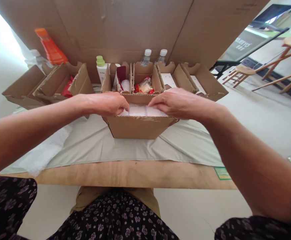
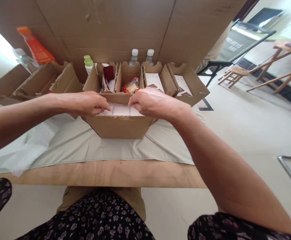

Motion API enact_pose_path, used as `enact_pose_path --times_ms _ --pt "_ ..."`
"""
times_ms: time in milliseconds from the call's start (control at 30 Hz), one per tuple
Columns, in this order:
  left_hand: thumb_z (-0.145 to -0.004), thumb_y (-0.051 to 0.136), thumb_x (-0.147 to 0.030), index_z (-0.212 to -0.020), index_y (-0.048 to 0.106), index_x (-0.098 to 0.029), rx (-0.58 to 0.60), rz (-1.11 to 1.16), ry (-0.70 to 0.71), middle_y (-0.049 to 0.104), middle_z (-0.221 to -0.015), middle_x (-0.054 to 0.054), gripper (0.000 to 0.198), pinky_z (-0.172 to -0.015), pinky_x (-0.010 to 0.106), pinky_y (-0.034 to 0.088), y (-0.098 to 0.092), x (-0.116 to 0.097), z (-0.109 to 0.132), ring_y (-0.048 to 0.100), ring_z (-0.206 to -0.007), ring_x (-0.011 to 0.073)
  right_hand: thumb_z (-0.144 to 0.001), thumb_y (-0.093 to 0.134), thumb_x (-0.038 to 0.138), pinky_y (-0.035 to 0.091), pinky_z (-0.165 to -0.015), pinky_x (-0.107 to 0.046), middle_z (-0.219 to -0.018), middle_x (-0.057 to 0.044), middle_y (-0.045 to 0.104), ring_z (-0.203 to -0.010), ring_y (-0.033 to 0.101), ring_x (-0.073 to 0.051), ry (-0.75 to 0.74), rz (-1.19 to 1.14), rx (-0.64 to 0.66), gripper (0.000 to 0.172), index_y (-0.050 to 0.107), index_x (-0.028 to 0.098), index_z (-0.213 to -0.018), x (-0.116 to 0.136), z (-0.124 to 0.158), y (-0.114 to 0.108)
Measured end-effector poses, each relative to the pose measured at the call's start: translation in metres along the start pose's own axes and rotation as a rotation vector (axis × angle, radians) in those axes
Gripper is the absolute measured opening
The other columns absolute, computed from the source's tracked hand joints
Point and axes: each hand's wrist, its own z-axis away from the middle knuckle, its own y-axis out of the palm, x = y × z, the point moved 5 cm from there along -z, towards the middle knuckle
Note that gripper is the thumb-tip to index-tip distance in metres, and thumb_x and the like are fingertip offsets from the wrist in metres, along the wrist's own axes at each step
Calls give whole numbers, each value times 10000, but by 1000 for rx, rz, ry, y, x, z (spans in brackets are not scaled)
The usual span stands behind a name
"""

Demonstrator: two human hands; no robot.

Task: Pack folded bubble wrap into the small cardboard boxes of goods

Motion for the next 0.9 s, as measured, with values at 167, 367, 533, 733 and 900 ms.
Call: enact_pose_path --times_ms 167,367,533,733,900 --pt "-797 598 -181 -1077 804 -258 160 141 -70 804 -1001 13 356 -805 271 517 12 6 -19 712 -867 185 -789 569 56 497 -659 -267 -823 35 791 -715 693 -161 53 -87 469 327 815 266 -841 10 -16 30" --pt "-942 604 -323 -1160 760 -213 -522 304 -97 789 -1129 38 290 -947 343 568 -22 -6 65 727 -1001 203 -916 619 257 537 -778 -325 -901 -28 793 -787 693 -186 218 -145 -328 193 803 229 -963 1 66 -36" --pt "-880 698 -627 -1554 427 -233 -955 749 -256 523 -1575 171 827 -1115 505 524 76 16 106 561 -1407 351 -839 720 618 580 -760 -375 -1114 -115 773 -927 722 -248 376 -495 -464 558 693 210 -1217 -32 126 33" --pt "-882 696 -644 -1532 422 -190 -947 1052 -227 592 -1493 188 839 -1192 523 453 143 -14 62 580 -1382 338 -913 472 807 568 -779 -430 -1076 -151 749 -882 683 -279 440 -594 -454 722 647 169 -1201 -10 113 104" --pt "-940 675 -562 -1438 538 -185 -1114 876 -220 685 -1349 129 639 -1151 469 499 82 -49 107 658 -1258 286 -966 505 724 534 -719 -381 -938 -85 732 -772 641 -227 336 -463 -599 576 674 192 -1107 33 123 37"
